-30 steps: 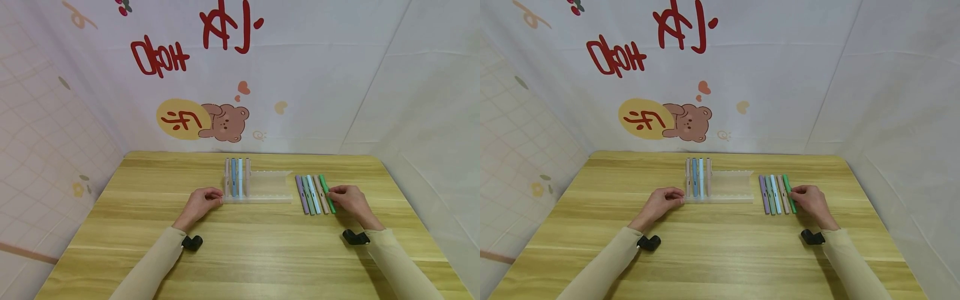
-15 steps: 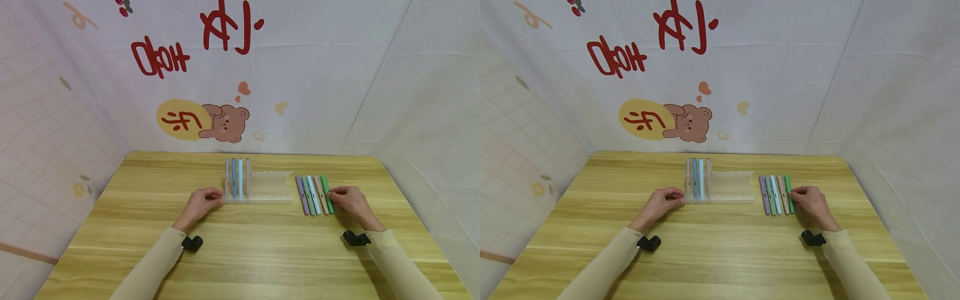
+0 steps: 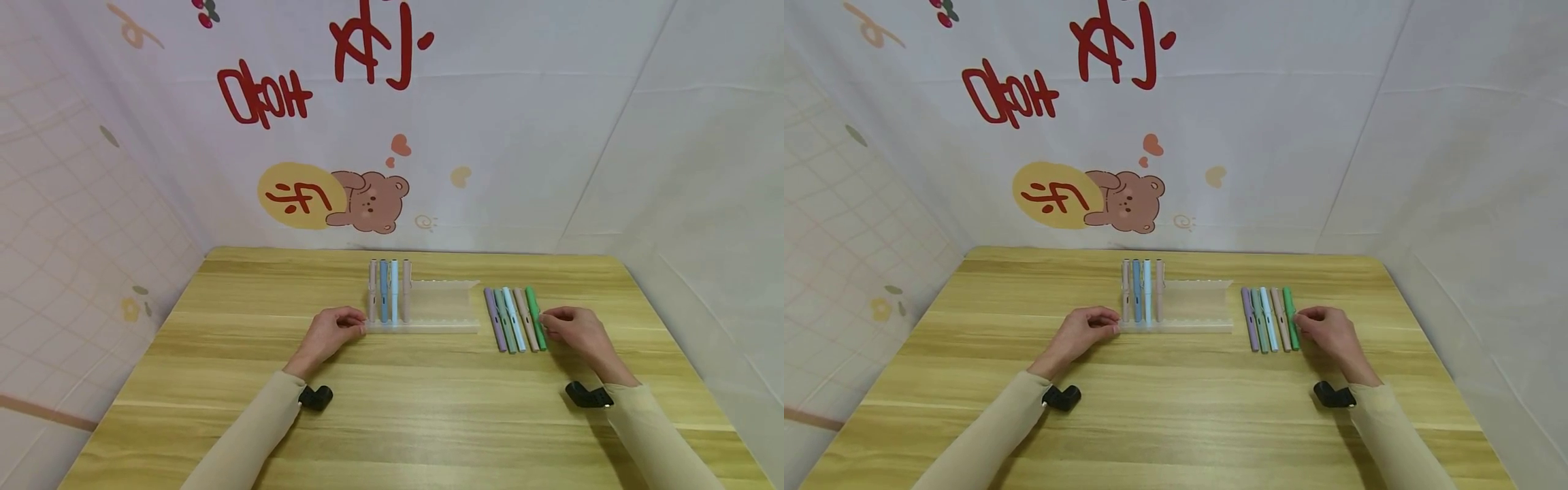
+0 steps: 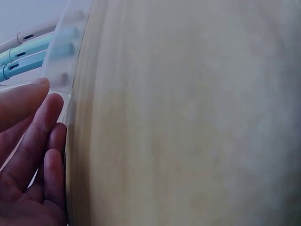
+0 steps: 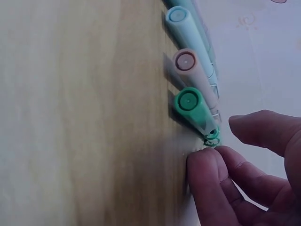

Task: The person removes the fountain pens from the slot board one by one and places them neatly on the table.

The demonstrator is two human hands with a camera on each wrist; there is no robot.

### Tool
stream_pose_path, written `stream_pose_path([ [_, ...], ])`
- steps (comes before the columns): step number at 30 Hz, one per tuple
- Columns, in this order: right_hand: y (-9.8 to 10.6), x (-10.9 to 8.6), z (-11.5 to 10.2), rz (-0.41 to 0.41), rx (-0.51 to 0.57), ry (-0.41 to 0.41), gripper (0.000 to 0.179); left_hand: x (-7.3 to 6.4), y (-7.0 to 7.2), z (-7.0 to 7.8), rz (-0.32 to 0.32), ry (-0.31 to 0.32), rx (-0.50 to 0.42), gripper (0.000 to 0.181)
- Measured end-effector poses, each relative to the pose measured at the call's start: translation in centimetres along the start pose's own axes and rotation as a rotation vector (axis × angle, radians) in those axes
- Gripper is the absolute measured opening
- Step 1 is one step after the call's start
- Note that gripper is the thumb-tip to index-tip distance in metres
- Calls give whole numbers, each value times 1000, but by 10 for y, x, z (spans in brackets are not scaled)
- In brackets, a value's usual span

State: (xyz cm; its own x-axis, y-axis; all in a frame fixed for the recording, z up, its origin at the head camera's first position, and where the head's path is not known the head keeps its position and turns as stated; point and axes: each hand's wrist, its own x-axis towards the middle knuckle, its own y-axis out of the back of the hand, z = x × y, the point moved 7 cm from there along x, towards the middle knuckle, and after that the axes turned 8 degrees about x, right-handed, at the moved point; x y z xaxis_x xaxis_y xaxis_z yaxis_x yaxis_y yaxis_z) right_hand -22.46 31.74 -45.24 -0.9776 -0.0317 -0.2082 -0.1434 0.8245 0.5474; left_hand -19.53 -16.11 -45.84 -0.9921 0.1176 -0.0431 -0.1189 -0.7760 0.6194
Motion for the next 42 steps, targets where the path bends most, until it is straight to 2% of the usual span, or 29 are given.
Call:
stream_pose_path([
  [6,5,-6,-6,32,44,29,56,1,-1,0,-1,-3,-6,15],
  [13,4,-14,-22,52,252,125,60,1,0,1,-2,-8,-9,14],
  [16,1,-18,-31,61,309,175,58,0,-1,1,-2,-8,-10,14],
  [32,-23,-30,-71,128,335,305,45,1,-1,-1,1,-11,-17,14],
  [42,-49,-33,-89,93,457,387,35,0,0,-2,6,-6,-24,15],
])
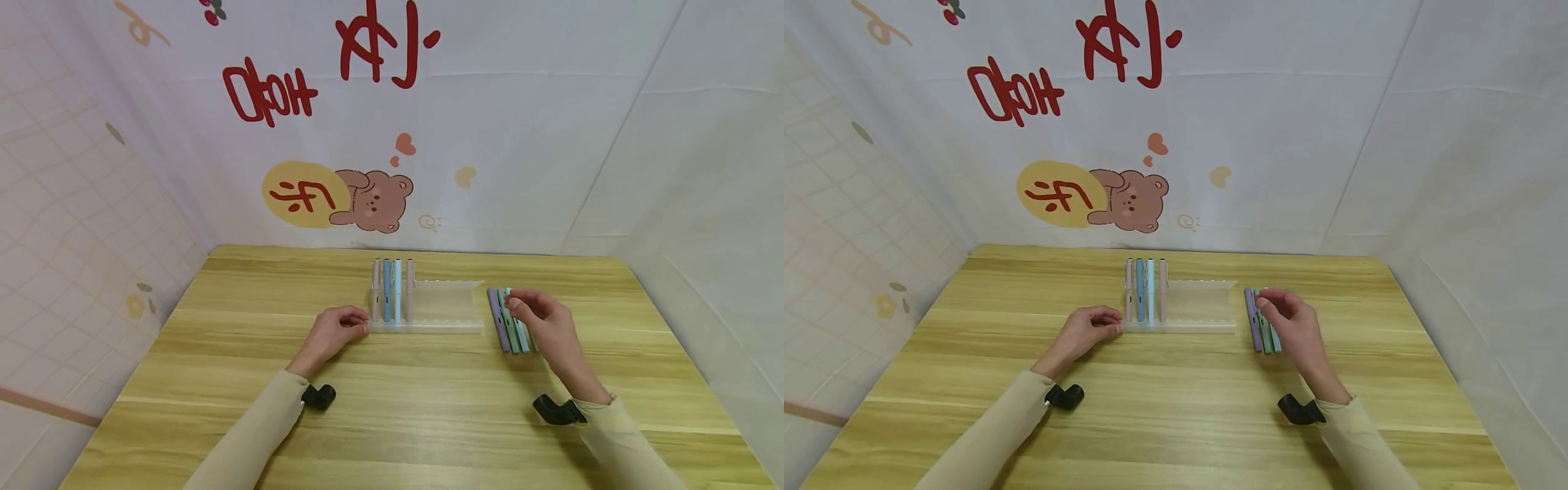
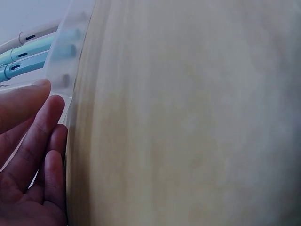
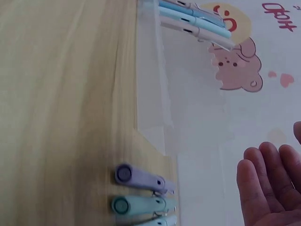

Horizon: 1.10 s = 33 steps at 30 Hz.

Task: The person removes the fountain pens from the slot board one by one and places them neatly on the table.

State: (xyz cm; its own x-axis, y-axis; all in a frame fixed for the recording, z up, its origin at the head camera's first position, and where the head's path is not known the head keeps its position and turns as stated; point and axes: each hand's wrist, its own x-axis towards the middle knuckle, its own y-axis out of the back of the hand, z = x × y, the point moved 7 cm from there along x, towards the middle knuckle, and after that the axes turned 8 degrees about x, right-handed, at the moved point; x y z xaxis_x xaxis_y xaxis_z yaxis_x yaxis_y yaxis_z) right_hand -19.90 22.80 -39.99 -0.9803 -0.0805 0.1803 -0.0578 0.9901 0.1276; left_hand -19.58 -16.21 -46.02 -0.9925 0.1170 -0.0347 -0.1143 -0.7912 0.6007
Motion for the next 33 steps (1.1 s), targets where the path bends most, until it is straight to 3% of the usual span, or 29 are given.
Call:
stream_pose_path([
  [7,-20,1,2,-21,-29,-13,35,-1,1,-1,4,0,3,15],
  [15,-38,2,3,-71,16,0,32,0,1,-1,-3,-5,-2,15],
  [21,-49,6,5,-77,-35,-1,31,0,0,0,-4,-12,0,16],
  [33,-77,11,12,-117,-55,-53,32,1,0,0,-4,-4,-7,15],
])
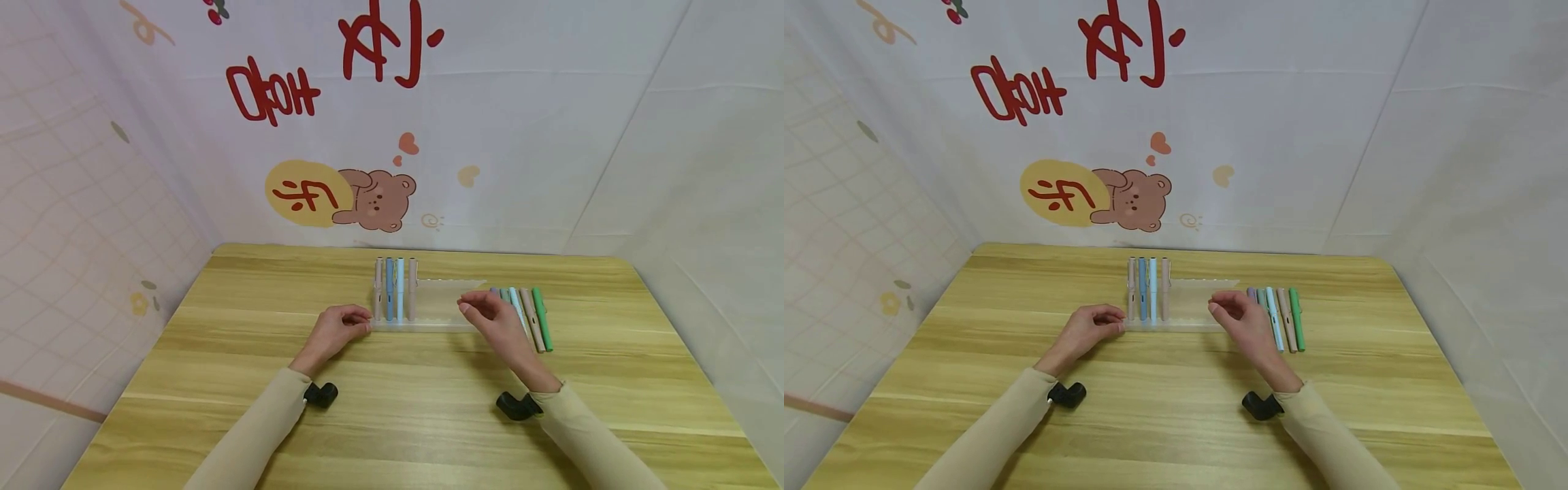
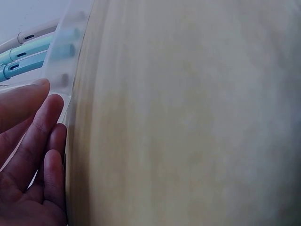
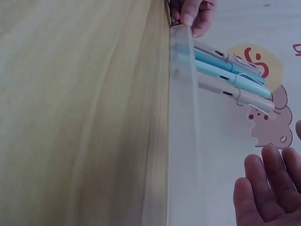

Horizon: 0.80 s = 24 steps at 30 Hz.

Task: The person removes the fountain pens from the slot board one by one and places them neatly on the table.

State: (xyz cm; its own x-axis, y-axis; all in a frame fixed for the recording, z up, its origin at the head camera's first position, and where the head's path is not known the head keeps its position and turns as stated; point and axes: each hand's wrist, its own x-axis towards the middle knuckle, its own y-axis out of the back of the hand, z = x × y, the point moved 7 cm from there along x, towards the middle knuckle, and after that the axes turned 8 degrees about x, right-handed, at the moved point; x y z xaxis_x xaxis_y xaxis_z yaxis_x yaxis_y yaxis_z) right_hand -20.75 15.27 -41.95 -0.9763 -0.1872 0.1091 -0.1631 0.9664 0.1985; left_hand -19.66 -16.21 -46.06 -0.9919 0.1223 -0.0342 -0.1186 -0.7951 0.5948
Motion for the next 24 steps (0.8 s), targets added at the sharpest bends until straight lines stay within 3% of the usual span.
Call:
stream_pose_path([
  [9,-23,9,-1,-40,3,24,30,1,2,-1,8,1,7,15],
  [16,-41,12,-15,-78,-13,-16,32,2,2,0,8,6,5,15],
  [24,-57,24,5,-98,-24,-26,33,1,1,0,3,11,11,15],
])
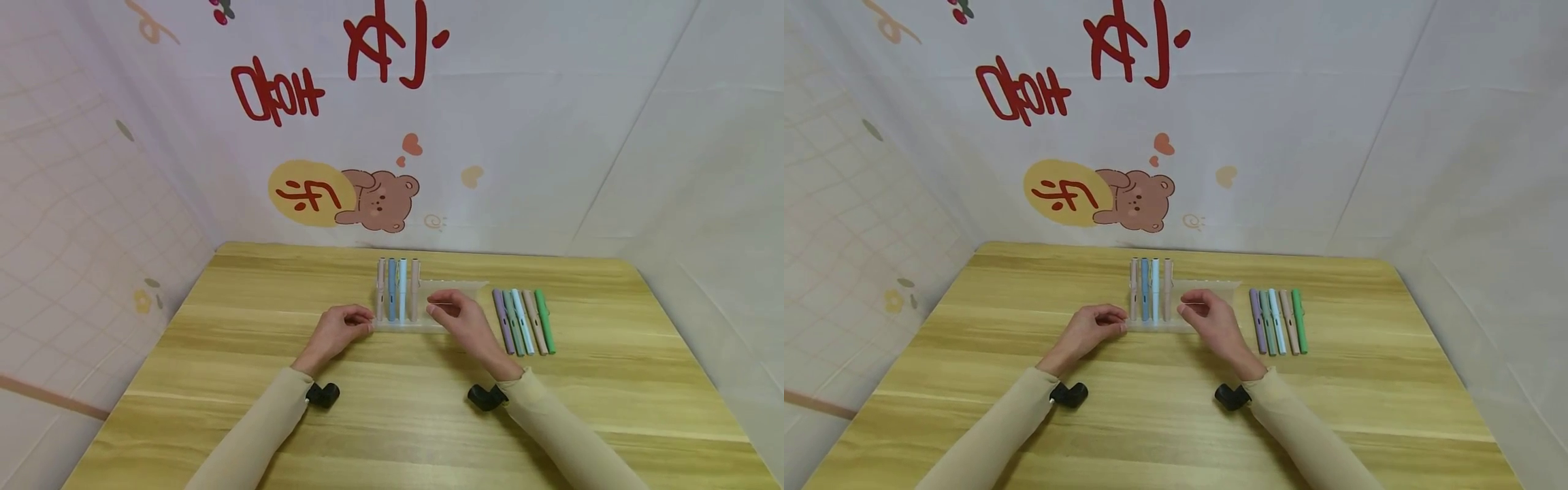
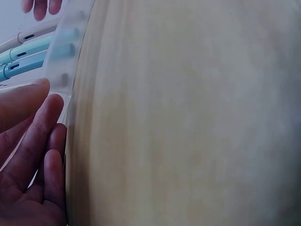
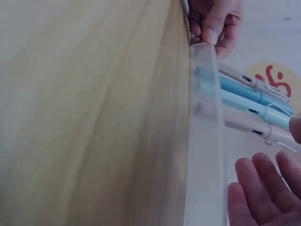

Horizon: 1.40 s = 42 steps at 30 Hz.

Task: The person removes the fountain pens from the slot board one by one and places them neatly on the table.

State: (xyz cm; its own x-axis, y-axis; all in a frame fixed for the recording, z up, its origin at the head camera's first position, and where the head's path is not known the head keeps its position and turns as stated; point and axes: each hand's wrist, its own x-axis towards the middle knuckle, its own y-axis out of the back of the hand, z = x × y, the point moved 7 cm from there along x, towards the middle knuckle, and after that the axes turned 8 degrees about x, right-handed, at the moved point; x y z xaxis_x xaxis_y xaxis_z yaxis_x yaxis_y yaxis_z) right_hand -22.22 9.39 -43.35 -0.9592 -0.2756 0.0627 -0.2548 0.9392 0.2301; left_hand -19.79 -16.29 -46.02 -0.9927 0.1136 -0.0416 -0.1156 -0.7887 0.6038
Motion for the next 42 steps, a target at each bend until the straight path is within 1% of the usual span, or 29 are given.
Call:
stream_pose_path([
  [8,-13,11,1,24,-66,13,28,0,0,1,6,-8,4,14],
  [12,-17,14,0,45,-104,8,26,-1,0,3,5,-11,5,14],
  [18,-22,18,1,51,-151,16,25,-2,1,4,10,-26,2,14],
  [29,-25,20,0,63,-163,13,21,0,0,4,4,-21,7,15],
  [37,-21,18,-9,109,-152,47,20,-1,1,5,3,-17,13,16],
  [42,-17,15,-16,141,-110,82,21,-2,1,2,7,-11,8,15],
])
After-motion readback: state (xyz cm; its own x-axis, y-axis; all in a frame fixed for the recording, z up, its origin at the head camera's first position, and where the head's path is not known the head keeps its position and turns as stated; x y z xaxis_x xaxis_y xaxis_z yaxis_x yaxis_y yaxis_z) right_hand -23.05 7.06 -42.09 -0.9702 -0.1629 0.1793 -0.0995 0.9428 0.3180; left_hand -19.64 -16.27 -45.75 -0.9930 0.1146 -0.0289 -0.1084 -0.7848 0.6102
